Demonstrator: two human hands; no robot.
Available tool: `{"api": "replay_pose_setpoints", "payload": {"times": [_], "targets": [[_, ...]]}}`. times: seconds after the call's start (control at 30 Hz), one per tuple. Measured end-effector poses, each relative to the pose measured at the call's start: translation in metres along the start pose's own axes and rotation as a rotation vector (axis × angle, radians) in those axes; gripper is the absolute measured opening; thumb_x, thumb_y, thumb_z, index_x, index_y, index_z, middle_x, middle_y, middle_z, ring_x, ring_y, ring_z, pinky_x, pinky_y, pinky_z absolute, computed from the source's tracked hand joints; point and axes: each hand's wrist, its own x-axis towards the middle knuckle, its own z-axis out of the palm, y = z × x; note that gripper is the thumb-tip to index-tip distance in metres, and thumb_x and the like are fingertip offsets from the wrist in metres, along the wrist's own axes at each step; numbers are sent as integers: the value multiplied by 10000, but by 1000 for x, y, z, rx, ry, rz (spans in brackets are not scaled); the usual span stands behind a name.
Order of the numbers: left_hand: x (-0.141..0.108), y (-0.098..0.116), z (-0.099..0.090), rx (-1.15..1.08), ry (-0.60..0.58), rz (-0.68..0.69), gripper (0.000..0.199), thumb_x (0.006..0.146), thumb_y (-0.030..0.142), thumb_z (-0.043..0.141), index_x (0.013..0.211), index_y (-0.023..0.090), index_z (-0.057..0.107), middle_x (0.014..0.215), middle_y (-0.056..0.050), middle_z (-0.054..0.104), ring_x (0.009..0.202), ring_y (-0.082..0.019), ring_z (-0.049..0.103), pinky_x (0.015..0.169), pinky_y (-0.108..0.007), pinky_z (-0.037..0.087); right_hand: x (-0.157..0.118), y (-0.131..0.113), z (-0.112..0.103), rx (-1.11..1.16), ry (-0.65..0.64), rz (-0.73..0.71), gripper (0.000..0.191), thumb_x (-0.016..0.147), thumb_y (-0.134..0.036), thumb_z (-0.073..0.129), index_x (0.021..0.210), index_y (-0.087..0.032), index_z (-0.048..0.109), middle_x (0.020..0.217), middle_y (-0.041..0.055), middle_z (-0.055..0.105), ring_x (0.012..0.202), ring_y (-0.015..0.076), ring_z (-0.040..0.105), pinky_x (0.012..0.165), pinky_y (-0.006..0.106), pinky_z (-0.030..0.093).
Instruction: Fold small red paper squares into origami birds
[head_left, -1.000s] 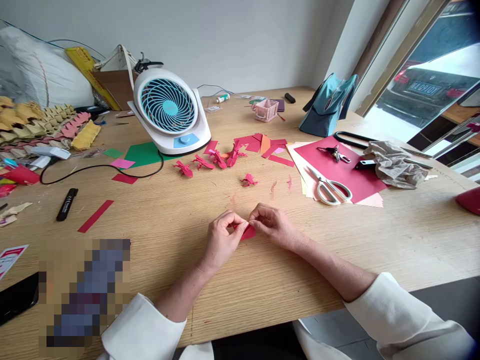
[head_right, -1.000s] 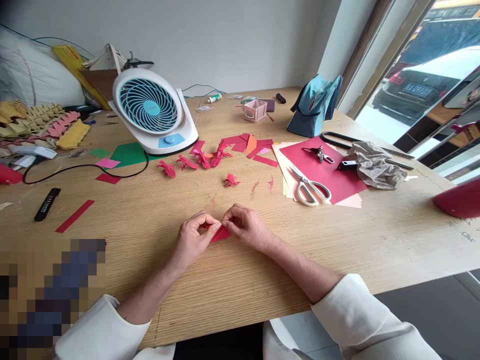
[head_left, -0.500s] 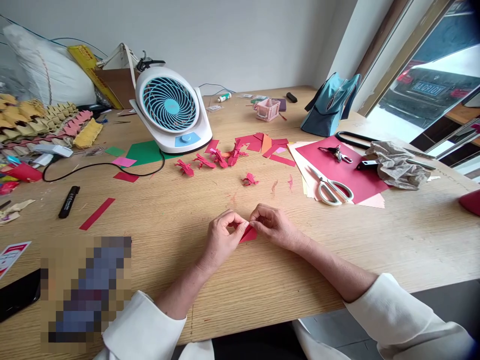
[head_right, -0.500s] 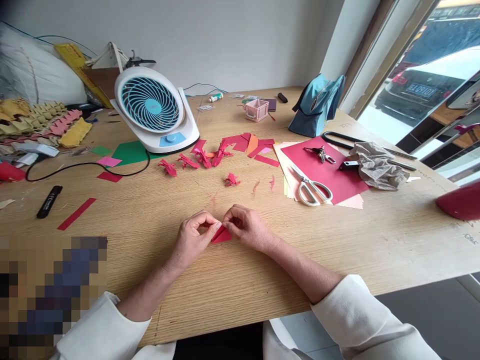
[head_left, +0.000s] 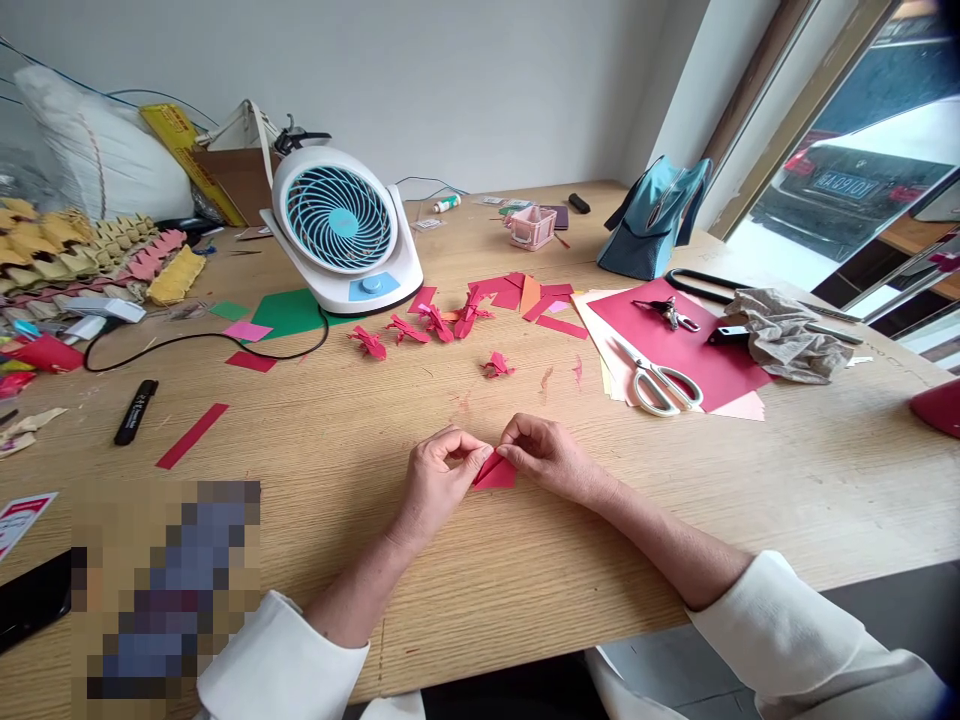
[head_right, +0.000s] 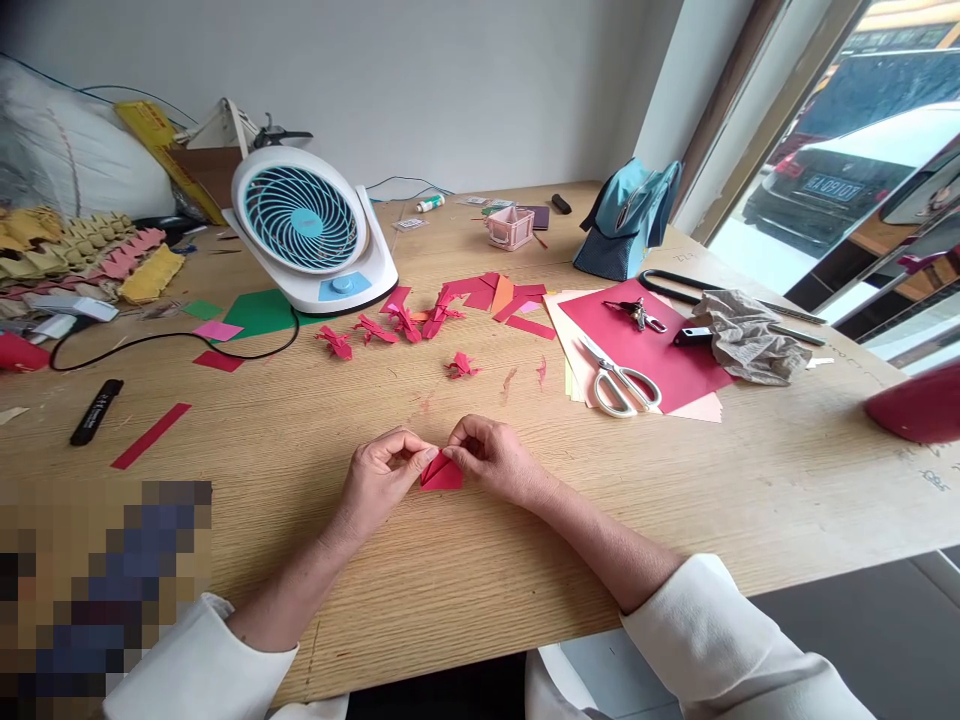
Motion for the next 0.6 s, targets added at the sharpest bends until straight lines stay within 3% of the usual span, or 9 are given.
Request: {"api": "replay_pose_setpoints", "payload": {"times": [0.4,0.6], "targets": [[2,-4,-2,-135,4,-151,255,833,350,613,675,151,599,637,3,586,612,-111,541,587,-211,441,0,4,0,15,-24,-13,263,870,-416,645,808,-163,600,671,-22,539,581,98,420,534,229,333],[2,-4,1,-214,-67,-200,270,828,413,633,818,144,649,752,-29,660,683,-132,595,638,-222,470,2,7,-1,47,18,-2,321,870,-470,638,785,-165,591,636,-32,510,568,97,402,531,231,324]]}}
